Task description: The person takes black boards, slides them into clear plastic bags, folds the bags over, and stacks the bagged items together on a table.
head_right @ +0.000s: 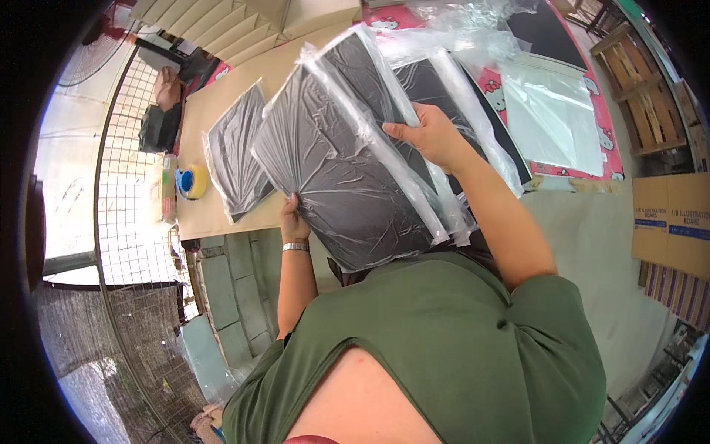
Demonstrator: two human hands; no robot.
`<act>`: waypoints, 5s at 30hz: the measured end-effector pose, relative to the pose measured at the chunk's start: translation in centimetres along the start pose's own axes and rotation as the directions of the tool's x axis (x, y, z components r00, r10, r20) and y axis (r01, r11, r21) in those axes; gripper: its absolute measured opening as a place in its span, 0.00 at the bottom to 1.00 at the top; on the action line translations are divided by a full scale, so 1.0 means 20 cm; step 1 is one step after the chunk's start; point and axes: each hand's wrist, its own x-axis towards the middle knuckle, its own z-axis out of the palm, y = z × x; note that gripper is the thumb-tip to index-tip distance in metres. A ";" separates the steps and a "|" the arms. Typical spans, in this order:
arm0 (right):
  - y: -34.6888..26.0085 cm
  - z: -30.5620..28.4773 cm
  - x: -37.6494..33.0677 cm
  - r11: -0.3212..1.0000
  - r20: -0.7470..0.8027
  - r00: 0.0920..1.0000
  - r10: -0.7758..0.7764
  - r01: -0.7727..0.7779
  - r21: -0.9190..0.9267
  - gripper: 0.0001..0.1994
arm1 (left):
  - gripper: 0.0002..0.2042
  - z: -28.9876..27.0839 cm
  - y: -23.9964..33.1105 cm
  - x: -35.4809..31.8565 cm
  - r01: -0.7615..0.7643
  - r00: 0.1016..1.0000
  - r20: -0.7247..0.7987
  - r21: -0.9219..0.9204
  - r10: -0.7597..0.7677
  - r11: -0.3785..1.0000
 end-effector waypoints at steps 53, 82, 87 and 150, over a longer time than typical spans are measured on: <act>0.43 -0.49 0.19 0.270 -0.486 0.791 -0.372 -0.409 -0.872 0.15 | 0.14 0.13 0.37 0.48 -0.064 0.956 -0.089 0.865 0.279 0.498; 0.19 0.14 0.48 0.239 -0.093 0.776 -0.624 0.076 -0.968 0.18 | 0.26 0.01 0.45 0.24 0.424 0.777 -0.052 0.780 0.628 -0.460; 0.41 0.88 0.98 0.733 0.054 0.971 -0.234 0.213 -0.646 0.24 | 0.19 0.24 0.43 0.20 0.313 0.919 -0.167 0.860 0.357 -0.404; 0.62 1.30 1.54 0.661 -0.140 0.971 0.195 -0.235 -0.712 0.25 | 0.08 -0.48 0.84 0.20 -0.243 0.727 -0.445 0.545 0.522 0.802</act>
